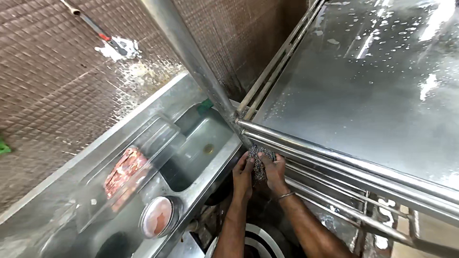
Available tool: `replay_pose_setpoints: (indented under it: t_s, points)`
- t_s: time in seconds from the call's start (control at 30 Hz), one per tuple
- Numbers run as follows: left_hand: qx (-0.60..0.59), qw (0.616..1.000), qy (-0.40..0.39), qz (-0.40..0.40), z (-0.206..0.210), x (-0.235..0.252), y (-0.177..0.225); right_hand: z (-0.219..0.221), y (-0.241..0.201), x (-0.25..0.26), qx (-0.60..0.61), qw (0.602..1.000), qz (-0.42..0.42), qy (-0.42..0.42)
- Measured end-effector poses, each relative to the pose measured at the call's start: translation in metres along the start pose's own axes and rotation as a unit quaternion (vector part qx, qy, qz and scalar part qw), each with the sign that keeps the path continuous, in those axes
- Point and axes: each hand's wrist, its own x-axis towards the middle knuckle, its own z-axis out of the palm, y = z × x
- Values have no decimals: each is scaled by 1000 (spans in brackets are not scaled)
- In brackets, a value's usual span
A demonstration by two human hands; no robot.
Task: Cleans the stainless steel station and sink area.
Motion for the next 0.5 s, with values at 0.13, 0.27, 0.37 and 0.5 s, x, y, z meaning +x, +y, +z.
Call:
replay_pose_setpoints:
  t_s: [0.13,0.27,0.37,0.5]
  points:
    - [20,998,0,59,1,4,4,5,3,-1,138,989,51,-15]
    - [49,995,15,90,-2,12,1,13,9,4,65,997,30,-21]
    - [74,992,46,90,7,19,-1,13,7,18,-89,996,15,-2]
    - [102,984,102,104,34,20,-1,11,-28,49,-384,913,72,-121]
